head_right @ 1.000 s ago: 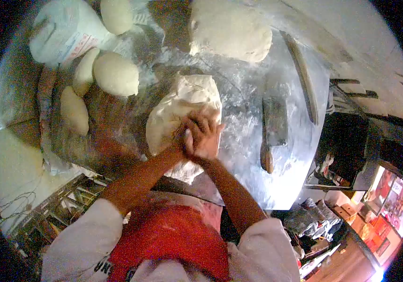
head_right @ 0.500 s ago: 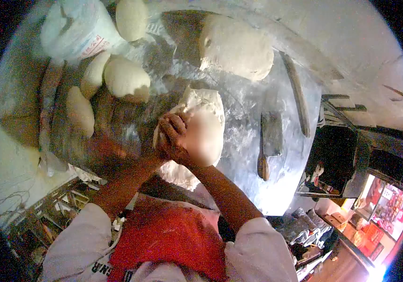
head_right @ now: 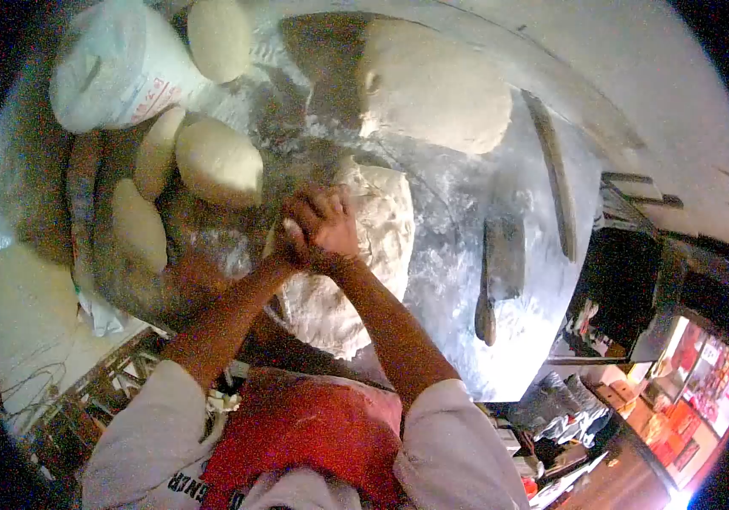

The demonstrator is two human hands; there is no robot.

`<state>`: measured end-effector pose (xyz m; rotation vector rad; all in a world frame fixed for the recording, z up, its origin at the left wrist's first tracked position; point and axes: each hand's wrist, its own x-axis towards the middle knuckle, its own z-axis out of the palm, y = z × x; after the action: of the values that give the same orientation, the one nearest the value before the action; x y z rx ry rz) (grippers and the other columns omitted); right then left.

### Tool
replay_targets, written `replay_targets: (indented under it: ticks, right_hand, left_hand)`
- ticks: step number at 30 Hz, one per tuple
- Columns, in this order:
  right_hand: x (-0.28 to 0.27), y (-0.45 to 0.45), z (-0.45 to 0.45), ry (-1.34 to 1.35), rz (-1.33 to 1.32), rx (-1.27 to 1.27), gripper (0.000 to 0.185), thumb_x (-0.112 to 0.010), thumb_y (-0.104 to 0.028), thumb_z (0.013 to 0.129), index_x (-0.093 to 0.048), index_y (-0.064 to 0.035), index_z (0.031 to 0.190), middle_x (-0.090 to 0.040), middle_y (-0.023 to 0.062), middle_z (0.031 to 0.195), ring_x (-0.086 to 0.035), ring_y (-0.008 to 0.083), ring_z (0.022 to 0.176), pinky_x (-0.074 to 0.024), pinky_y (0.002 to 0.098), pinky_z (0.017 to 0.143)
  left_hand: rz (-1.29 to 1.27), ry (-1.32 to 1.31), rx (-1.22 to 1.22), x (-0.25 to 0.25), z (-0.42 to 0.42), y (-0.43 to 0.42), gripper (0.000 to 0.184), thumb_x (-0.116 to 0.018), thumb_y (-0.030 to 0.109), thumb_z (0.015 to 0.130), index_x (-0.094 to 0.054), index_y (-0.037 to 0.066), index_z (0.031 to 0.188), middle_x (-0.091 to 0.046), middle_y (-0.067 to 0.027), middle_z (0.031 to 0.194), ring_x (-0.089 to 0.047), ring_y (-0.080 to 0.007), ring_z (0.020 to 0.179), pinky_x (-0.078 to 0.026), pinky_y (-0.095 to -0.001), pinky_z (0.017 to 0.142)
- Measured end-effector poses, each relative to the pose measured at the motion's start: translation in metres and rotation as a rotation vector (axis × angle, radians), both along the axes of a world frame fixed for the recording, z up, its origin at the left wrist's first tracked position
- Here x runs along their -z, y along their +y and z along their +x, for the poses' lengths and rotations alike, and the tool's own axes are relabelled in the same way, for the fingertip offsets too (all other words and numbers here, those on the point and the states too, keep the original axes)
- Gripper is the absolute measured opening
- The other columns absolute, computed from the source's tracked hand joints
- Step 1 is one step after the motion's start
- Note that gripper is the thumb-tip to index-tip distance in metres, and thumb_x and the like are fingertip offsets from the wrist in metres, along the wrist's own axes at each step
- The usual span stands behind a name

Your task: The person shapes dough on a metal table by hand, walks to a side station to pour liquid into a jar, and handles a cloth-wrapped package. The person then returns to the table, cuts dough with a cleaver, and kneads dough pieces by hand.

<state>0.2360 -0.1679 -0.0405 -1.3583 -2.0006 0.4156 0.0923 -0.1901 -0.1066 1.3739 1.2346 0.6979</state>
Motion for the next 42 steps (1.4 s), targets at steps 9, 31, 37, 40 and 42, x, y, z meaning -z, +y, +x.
replay_targets:
  ticks: [9,31,37,40,42]
  right_hand:
    - [0.032,0.035,0.101,-0.227,-0.327,0.325,0.054,-0.063,-0.038,0.092,-0.058,-0.0114,0.139,-0.055,0.0157,0.143,-0.048,0.0432,0.132,-0.0386,0.0590,0.109]
    - [-0.319,-0.038,0.074,-0.116,0.718,0.047,0.017,-0.079,-0.021,0.084,-0.065,-0.0122,0.082,-0.058,0.0035,0.084,-0.062,0.0238,0.078,-0.0542,0.0382,0.058]
    - [-0.222,-0.148,0.061,-0.210,0.470,-0.141,0.046,-0.083,-0.029,0.079,-0.063,-0.0077,0.115,-0.058,0.0066,0.087,-0.063,0.0245,0.079,-0.0544,0.0387,0.060]
    - [-0.133,-0.190,0.037,-0.090,0.315,-0.140,0.030,-0.081,-0.016,0.077,-0.063,-0.0085,0.101,-0.055,0.0082,0.082,-0.062,0.0269,0.070,-0.0532,0.0398,0.057]
    - [-0.066,-0.225,0.027,-0.051,0.079,-0.160,0.025,-0.079,-0.016,0.081,-0.066,-0.0097,0.102,-0.063,0.0107,0.090,-0.066,0.0313,0.080,-0.0562,0.0415,0.062]
  left_hand:
    - [0.712,0.542,-0.083,-0.062,0.097,0.079,0.046,-0.057,0.022,0.100,-0.058,0.003,0.142,-0.066,-0.0203,0.126,-0.063,-0.0388,0.114,-0.048,-0.0483,0.104]
    - [0.798,-0.251,-0.093,-0.384,0.054,0.026,0.033,-0.072,0.036,0.098,-0.068,0.003,0.097,-0.069,-0.0023,0.089,-0.062,-0.0099,0.077,-0.051,-0.0318,0.068]
    - [0.603,-0.189,0.239,-0.257,-0.001,-0.082,0.030,-0.079,0.024,0.088,-0.072,0.001,0.105,-0.069,-0.0111,0.091,-0.068,-0.0215,0.086,-0.054,-0.0346,0.079]
    - [0.383,0.109,0.162,-0.162,-0.012,-0.139,0.030,-0.080,0.026,0.087,-0.072,0.005,0.107,-0.071,-0.0155,0.095,-0.070,-0.0354,0.089,-0.055,-0.0404,0.079]
    - [0.459,0.167,0.150,-0.030,-0.032,-0.176,0.034,-0.077,0.030,0.089,-0.069,0.007,0.113,-0.071,-0.0175,0.100,-0.069,-0.0396,0.096,-0.055,-0.0458,0.086]
